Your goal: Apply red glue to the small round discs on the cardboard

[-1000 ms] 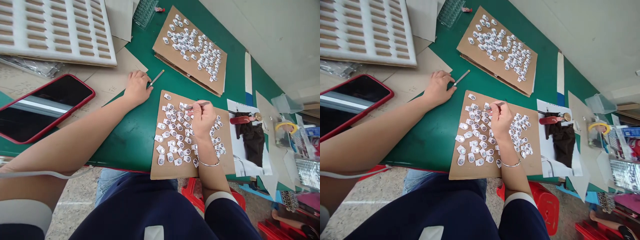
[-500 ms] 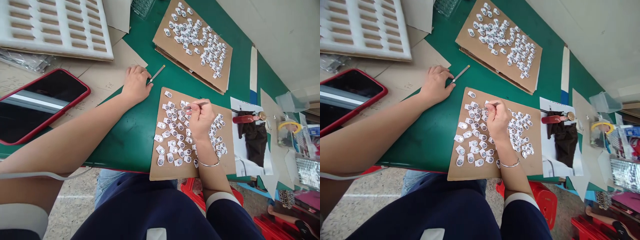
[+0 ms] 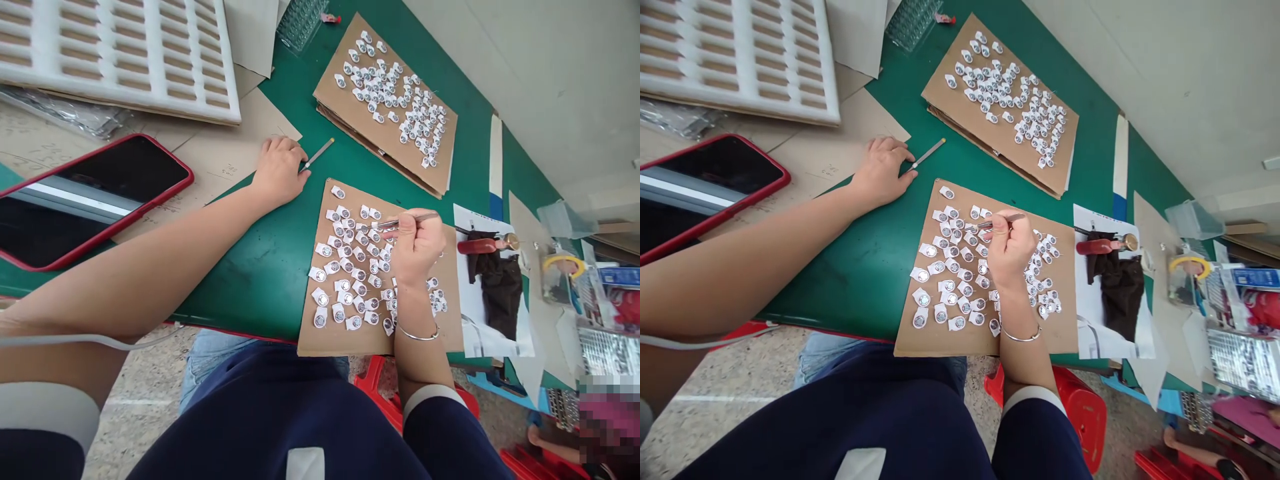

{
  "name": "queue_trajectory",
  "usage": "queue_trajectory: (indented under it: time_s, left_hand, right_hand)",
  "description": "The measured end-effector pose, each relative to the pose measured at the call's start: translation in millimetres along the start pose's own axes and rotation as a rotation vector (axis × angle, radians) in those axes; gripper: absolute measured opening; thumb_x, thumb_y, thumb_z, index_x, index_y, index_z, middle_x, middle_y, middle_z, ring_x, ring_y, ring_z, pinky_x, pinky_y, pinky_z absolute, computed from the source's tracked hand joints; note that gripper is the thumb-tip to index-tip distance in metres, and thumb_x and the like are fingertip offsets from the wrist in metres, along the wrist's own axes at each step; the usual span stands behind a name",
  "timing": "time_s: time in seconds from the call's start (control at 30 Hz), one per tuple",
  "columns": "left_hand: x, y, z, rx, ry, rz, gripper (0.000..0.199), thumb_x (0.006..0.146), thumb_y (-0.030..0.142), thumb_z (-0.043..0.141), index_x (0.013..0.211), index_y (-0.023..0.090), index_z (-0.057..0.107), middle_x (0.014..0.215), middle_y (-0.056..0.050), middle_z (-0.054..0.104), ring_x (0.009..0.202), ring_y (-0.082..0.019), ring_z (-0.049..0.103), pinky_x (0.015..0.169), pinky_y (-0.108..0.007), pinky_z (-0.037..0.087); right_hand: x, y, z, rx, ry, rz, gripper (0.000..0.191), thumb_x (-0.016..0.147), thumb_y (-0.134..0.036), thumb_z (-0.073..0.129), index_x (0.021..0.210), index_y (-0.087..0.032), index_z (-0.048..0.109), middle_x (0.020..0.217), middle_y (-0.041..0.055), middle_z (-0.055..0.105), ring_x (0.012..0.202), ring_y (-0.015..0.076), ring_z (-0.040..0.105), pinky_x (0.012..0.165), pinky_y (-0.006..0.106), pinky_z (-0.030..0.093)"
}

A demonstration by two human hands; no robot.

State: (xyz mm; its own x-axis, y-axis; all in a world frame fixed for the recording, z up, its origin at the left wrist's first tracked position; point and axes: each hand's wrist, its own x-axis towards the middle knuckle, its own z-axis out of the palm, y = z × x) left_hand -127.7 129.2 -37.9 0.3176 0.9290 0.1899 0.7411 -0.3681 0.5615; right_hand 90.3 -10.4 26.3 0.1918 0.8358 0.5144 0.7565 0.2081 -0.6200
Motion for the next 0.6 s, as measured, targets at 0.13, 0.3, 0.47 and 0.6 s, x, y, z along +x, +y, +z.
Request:
queue_trajectory:
  time_s: [0.13, 0.3, 0.47, 0.6]
  left_hand:
    - [0.4, -0.5, 0.3, -0.005, 0.003, 0.001, 0.031, 0.083, 0.033, 0.048, 0.107, 0.020, 0.061, 0.124, -0.010, 0.052, 0.123, -0.032, 0.040, 0.108, -0.049, 0.025]
    - [0.2, 2.2, -2.7, 0.015, -0.013, -0.014, 0.030, 0.082, 0.033, 0.049, 0.106, 0.019, 0.061, 0.123, -0.009, 0.052, 0.122, -0.031, 0.040, 0.109, -0.047, 0.026]
    - [0.0, 2.0, -3.1, 0.003, -0.021, -0.009, 0.031, 0.083, 0.035, 0.047, 0.108, 0.021, 0.060, 0.124, -0.008, 0.051, 0.123, -0.031, 0.039, 0.109, -0.048, 0.025]
    - [-0.5, 1.5, -2.9, 0.002, -0.023, -0.008, 0.032, 0.083, 0.036, 0.047, 0.109, 0.021, 0.059, 0.124, -0.008, 0.051, 0.123, -0.031, 0.039, 0.109, -0.049, 0.025]
  right_hand:
    - [-2.4, -0.7, 1.5, -0.006, -0.057, -0.012, 0.019, 0.093, -0.032, 0.043, 0.084, -0.016, 0.050, 0.079, 0.0000, 0.062, 0.055, 0.0042, 0.060, 0.045, 0.016, 0.045]
    - [-3.5, 2.2, 4.4, -0.029, -0.076, -0.038, 0.020, 0.093, -0.031, 0.043, 0.083, -0.016, 0.051, 0.079, -0.0012, 0.061, 0.053, 0.0025, 0.058, 0.045, 0.016, 0.042]
    - [-4.6, 4.6, 6.1, -0.048, -0.076, -0.058, 0.020, 0.093, -0.032, 0.043, 0.083, -0.017, 0.051, 0.079, -0.0012, 0.062, 0.055, 0.0032, 0.060, 0.045, 0.016, 0.042]
    - [-5.4, 2.1, 6.5, -0.058, -0.083, -0.082, 0.019, 0.093, -0.030, 0.043, 0.083, -0.017, 0.052, 0.078, -0.0018, 0.061, 0.055, 0.0029, 0.059, 0.046, 0.017, 0.042]
